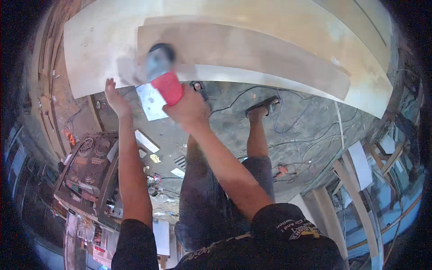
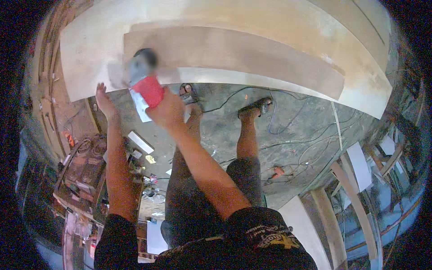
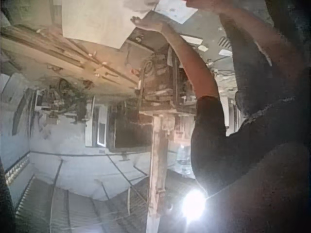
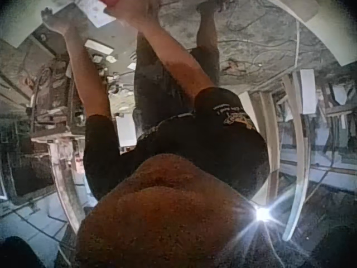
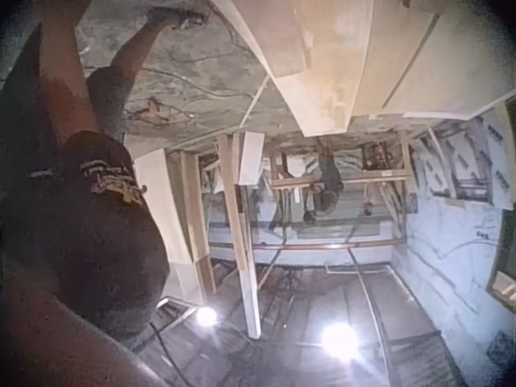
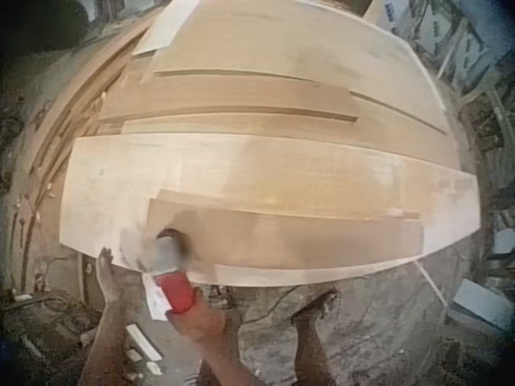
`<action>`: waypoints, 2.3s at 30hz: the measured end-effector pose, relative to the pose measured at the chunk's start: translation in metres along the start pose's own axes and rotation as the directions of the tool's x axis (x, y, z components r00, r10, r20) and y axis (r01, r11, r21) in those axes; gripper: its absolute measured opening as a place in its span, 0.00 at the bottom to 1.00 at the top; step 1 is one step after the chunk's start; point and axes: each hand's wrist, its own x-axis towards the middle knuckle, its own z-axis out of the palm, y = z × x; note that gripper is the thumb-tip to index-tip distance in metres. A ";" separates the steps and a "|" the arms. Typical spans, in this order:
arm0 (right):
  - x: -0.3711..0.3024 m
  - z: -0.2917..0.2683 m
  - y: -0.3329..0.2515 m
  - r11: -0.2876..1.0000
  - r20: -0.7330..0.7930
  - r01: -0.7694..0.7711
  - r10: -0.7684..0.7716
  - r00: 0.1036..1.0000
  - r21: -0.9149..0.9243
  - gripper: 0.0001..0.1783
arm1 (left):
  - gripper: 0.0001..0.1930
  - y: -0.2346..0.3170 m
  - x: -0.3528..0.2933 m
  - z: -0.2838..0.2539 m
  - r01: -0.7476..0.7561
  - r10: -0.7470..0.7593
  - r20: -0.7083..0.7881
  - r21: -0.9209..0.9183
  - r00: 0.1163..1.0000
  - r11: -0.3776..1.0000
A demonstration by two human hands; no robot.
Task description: The person sands a wooden board using an electric rotary sander and feels the wood surface by hand.
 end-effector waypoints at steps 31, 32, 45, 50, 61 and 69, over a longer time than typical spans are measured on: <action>-0.043 -0.174 0.185 0.964 -0.268 -0.167 0.219 0.938 0.205 0.30 | 0.54 0.021 -0.083 0.230 -0.871 0.553 0.706 0.486 0.442 0.076; -0.045 -0.179 0.188 0.961 -0.280 -0.165 0.224 0.934 0.220 0.29 | 0.54 0.022 -0.084 0.230 -0.872 0.550 0.710 0.484 0.440 0.072; -0.045 -0.248 0.262 0.909 -0.407 -0.039 0.224 0.886 0.416 0.29 | 0.51 0.007 -0.233 0.341 -0.823 0.565 0.629 0.540 0.534 0.176; -0.048 -0.274 0.291 0.930 -0.398 -0.044 0.199 0.896 0.366 0.35 | 0.59 0.013 -0.243 0.344 -0.846 0.516 0.698 0.521 0.496 0.109; -0.049 -0.348 0.366 0.895 -0.487 -0.038 0.277 0.828 0.445 0.31 | 0.62 0.008 -0.238 0.341 -0.850 0.489 0.728 0.525 0.480 0.051; -0.063 -0.400 0.403 0.889 -0.492 -0.066 0.311 0.814 0.453 0.27 | 0.60 0.004 -0.232 0.337 -0.854 0.493 0.725 0.516 0.480 0.073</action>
